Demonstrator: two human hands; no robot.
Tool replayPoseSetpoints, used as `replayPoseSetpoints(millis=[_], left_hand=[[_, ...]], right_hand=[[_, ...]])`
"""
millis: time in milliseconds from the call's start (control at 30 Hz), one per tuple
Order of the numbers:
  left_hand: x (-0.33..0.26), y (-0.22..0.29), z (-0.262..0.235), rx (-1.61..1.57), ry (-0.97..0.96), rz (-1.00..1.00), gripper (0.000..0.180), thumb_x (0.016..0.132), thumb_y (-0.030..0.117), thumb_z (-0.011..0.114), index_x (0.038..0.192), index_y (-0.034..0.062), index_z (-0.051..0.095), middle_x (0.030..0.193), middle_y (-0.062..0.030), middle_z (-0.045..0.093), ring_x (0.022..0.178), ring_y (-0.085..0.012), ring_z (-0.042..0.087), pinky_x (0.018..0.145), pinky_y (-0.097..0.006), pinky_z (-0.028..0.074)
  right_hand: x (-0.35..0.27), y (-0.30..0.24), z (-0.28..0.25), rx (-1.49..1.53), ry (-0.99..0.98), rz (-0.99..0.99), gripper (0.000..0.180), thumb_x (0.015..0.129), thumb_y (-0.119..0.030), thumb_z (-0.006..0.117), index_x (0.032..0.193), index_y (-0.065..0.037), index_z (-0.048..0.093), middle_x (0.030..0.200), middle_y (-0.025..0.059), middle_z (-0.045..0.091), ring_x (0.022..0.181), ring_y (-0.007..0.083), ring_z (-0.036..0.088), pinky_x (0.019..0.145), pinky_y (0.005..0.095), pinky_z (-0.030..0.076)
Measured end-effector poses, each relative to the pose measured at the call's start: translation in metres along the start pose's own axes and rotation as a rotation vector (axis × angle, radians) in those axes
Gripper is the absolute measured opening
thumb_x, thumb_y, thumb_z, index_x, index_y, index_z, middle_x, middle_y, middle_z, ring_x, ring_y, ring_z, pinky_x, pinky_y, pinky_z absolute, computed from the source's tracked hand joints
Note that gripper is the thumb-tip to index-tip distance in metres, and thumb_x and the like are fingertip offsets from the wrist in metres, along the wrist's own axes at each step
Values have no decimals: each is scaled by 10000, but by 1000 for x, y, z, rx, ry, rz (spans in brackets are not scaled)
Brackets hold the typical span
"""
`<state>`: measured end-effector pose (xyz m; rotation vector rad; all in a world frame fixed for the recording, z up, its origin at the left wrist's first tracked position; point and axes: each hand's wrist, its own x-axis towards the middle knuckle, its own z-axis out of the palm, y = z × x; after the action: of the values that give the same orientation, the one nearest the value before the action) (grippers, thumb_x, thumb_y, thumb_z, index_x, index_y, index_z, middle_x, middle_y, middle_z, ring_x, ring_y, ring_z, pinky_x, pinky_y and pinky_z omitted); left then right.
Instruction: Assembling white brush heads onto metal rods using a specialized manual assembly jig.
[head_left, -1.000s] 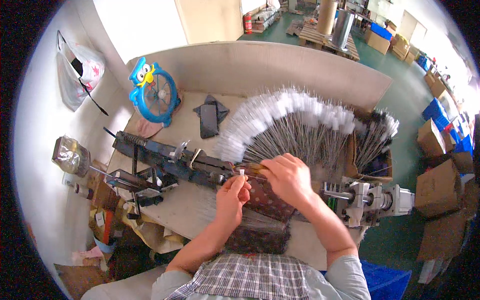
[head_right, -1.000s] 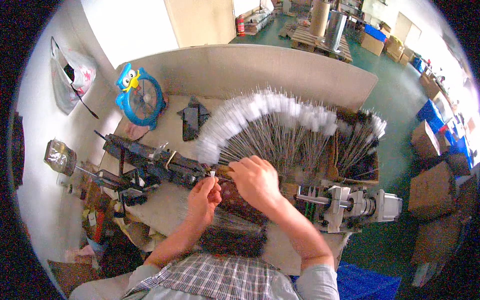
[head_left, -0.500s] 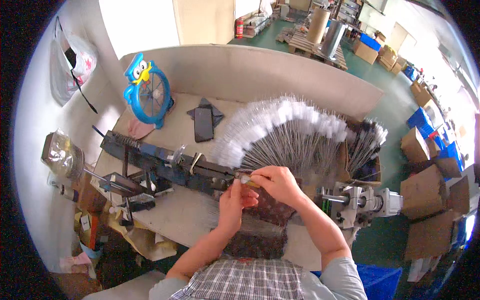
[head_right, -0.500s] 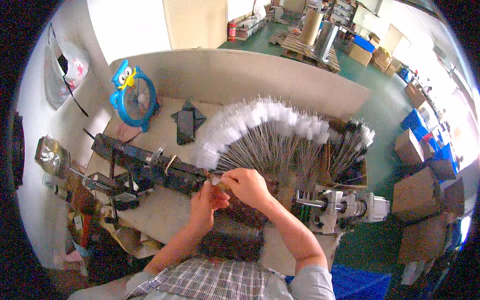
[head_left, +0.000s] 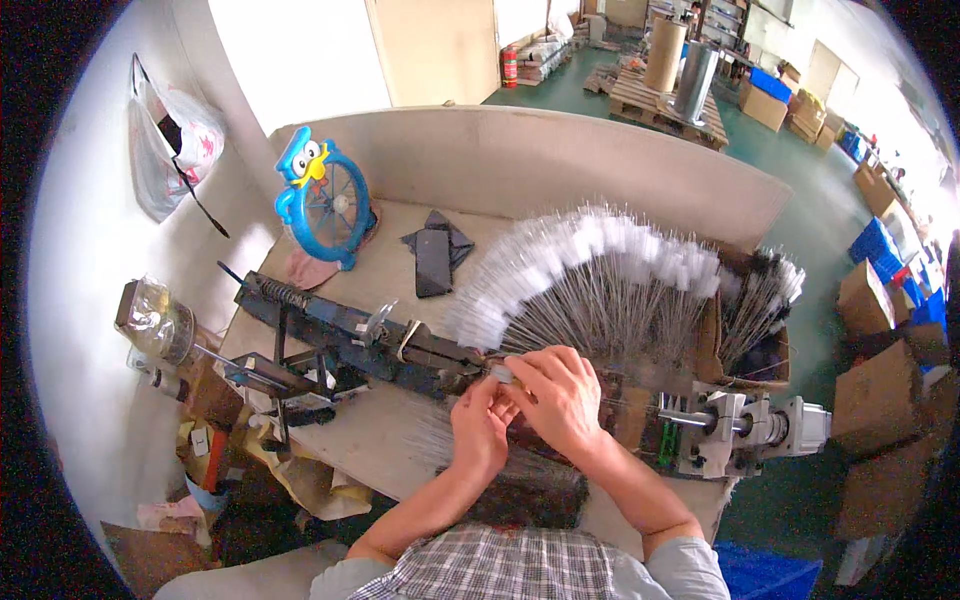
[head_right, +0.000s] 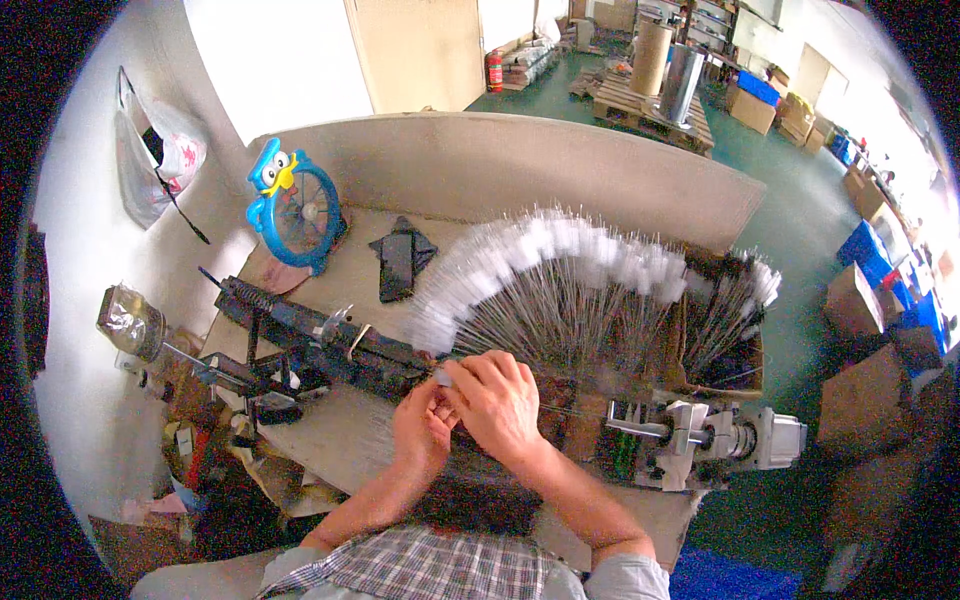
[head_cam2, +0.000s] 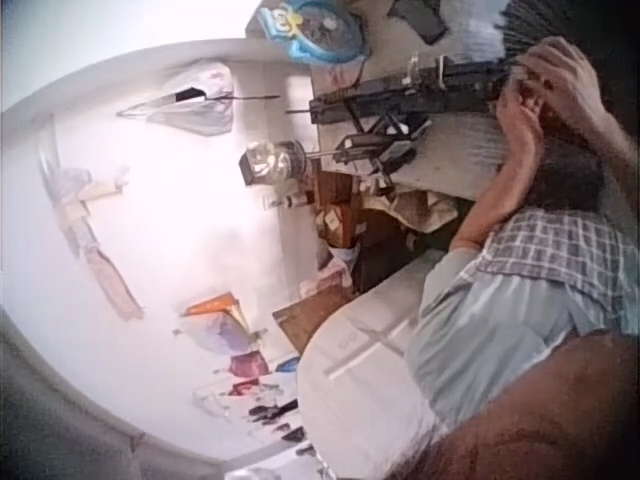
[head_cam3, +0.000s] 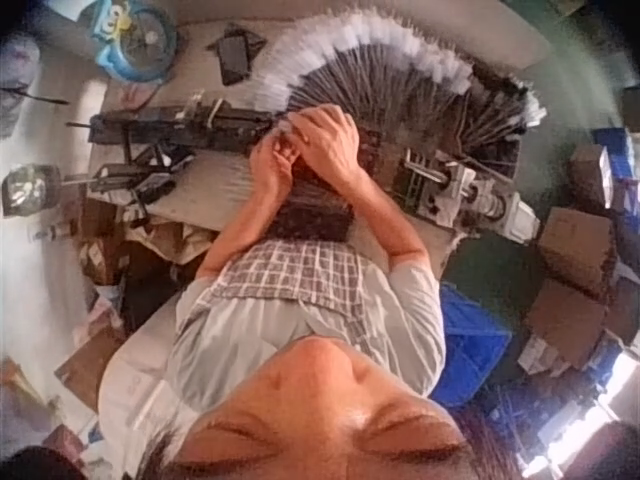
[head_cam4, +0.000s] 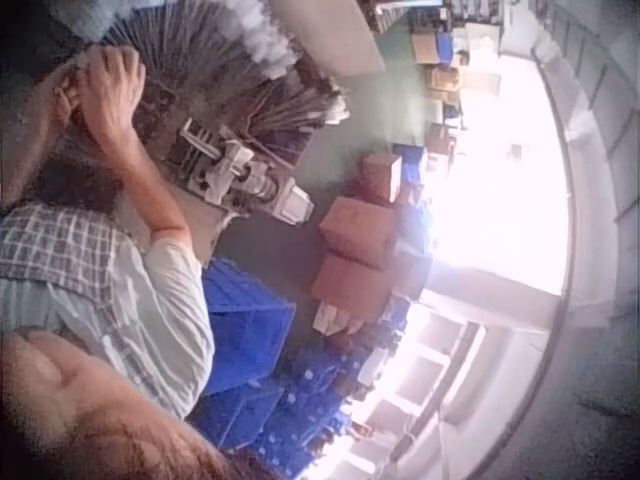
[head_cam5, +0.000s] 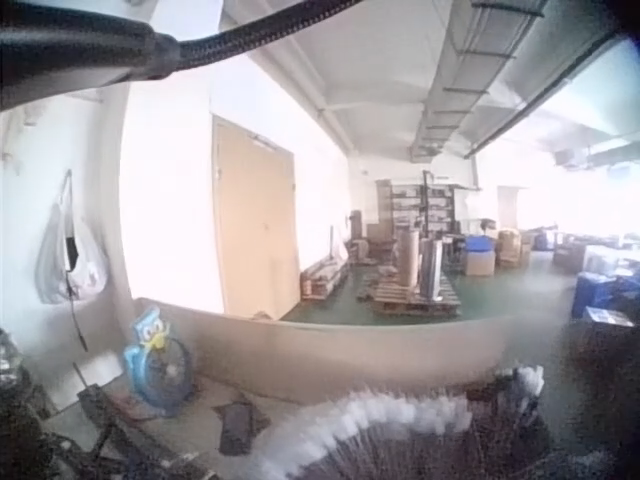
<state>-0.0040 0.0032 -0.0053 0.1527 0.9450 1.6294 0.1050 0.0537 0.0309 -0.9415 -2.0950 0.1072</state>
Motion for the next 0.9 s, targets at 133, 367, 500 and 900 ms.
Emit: replayPoseSetpoints(millis=[133, 367, 500, 900], left_hand=[[0, -3, 2, 28, 51, 78, 100, 857, 135, 559, 913, 52, 552, 881, -54, 597, 778, -146, 587, 722, -293, 490], [-5, -1, 11, 35, 19, 86, 34, 855, 82, 555, 869, 51, 555, 827, -37, 596, 744, -122, 591, 694, -267, 495], [-2, -4, 6, 39, -13, 115, 38, 852, 80, 550, 874, 50, 557, 836, -42, 613, 742, -135, 614, 691, -264, 510], [0, -2, -7, -172, -55, 16, 120, 867, 100, 521, 929, 4, 559, 899, -81, 610, 797, -173, 618, 730, -297, 513]], right_hand=[[2, -1, -5, 18, -46, -65, 236, 669, -206, 691, 900, -159, 689, 901, -12, 629, 887, 188, 570, 732, 334, 448], [-6, 16, -15, 79, -64, -35, 240, 642, -187, 714, 877, -146, 695, 906, -2, 629, 882, 208, 575, 747, 341, 464], [-1, 1, -16, 101, -57, -3, 247, 641, -142, 722, 884, -117, 688, 907, 9, 628, 874, 221, 579, 753, 356, 475], [-2, -10, 0, 89, -74, 51, 279, 684, -171, 696, 958, -133, 660, 956, 5, 623, 905, 224, 571, 760, 358, 460]])
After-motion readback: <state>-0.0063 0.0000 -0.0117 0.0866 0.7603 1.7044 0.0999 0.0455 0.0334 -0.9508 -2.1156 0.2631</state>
